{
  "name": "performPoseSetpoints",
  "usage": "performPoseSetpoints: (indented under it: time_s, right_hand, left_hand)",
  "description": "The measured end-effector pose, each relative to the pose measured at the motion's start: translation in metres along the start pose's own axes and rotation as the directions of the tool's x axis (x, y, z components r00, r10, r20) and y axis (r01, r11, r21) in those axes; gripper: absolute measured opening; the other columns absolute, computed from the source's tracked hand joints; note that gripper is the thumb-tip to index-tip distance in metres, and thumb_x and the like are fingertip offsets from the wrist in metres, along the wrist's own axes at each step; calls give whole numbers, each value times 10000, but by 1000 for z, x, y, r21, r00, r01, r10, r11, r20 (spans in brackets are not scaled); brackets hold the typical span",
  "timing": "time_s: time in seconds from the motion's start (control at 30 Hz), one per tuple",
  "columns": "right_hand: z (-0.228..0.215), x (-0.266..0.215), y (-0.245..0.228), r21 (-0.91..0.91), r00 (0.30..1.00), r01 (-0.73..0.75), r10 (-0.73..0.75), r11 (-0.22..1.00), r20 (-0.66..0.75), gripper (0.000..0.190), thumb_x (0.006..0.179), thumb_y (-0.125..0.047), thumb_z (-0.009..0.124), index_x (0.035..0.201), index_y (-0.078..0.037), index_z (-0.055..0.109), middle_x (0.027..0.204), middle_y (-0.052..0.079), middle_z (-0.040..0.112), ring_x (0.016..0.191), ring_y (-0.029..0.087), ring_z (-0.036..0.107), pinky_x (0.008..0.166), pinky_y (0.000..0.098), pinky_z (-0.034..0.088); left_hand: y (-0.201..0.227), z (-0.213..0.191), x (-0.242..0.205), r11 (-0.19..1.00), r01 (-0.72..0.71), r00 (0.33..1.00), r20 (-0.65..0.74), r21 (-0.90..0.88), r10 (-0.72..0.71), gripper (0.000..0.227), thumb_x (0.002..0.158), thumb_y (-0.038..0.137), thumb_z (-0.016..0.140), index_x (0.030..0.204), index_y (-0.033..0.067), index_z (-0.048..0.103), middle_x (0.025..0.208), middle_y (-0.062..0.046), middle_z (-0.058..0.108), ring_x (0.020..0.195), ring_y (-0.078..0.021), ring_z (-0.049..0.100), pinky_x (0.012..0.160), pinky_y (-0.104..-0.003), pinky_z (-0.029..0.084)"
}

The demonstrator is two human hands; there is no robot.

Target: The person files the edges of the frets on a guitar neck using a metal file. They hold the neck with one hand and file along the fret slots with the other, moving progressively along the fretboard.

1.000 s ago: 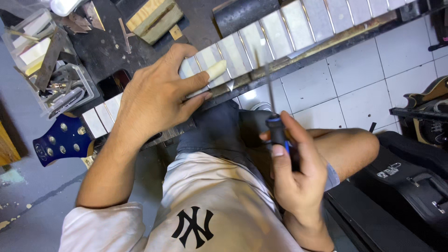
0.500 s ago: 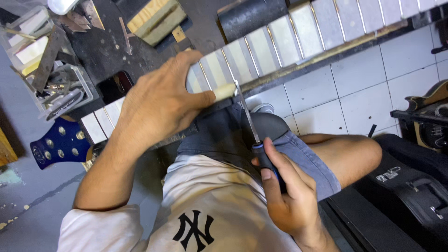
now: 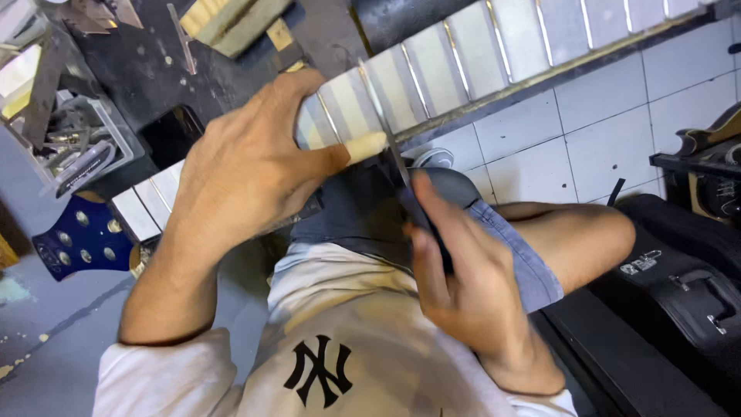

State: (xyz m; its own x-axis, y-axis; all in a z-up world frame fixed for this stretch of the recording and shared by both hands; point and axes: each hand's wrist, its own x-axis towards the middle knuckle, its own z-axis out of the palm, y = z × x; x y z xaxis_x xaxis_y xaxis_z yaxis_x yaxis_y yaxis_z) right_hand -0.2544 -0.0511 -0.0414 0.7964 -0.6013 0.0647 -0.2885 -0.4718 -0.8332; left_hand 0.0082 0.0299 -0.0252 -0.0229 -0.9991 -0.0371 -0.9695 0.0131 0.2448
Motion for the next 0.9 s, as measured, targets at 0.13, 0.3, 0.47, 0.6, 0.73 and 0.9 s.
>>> performPoseSetpoints:
  time_s: [0.13,0.3,0.47,0.6,0.73,0.9]
  right_hand:
    - [-4,13,-5,110,997,-73,77,991,-29,451,1103,-112,495,1522,51,535,1106,107,767,991,206,745,996,335,583]
    - [-1,-3,-5,69,970,-228,233,971,-69,460,1077,-130,541,1519,-4,567,1117,83,811,1052,193,777,1018,318,561]
    - [4,-21,-2,53,982,-175,179,983,-65,455,1072,-117,545,1513,-6,568,1107,59,803,944,169,744,940,316,582]
    - [-3,-55,-2,3,993,-106,106,994,-59,434,1059,-44,512,1474,71,567,1096,121,802,990,197,773,988,331,596]
    - [-4,-24,2,-37,996,-92,93,995,12,459,1075,-143,517,1488,48,574,1145,116,805,1021,227,781,969,344,578]
    - [-6,4,-2,110,990,-133,127,985,59,490,1115,-164,457,1570,12,492,1105,67,782,994,187,742,970,336,564]
  left_hand:
    - [-1,-1,1,999,-27,997,-67,-22,26,41,1029,187,775,1048,217,795,1398,-200,562,971,-420,676,441,-498,495]
    - [-3,2,1,994,40,999,-6,-104,-40,129,1045,287,749,1153,217,757,1462,-121,554,1156,-371,662,597,-557,544]
    - [-2,3,0,999,-21,999,-26,-34,20,165,982,218,780,1139,264,791,1428,-156,532,1124,-372,658,582,-522,554]
    - [0,-1,7,998,56,989,140,-1,-55,225,954,285,750,1177,272,723,1453,-134,526,1122,-368,626,566,-514,553]
    - [4,-5,10,911,353,912,295,-214,-284,490,1042,395,624,1427,113,512,1357,-76,589,1001,-324,657,575,-541,509]
    - [0,-3,3,999,1,1000,-3,-51,-1,108,1045,239,726,1129,213,789,1399,-152,536,1048,-389,660,503,-540,537]
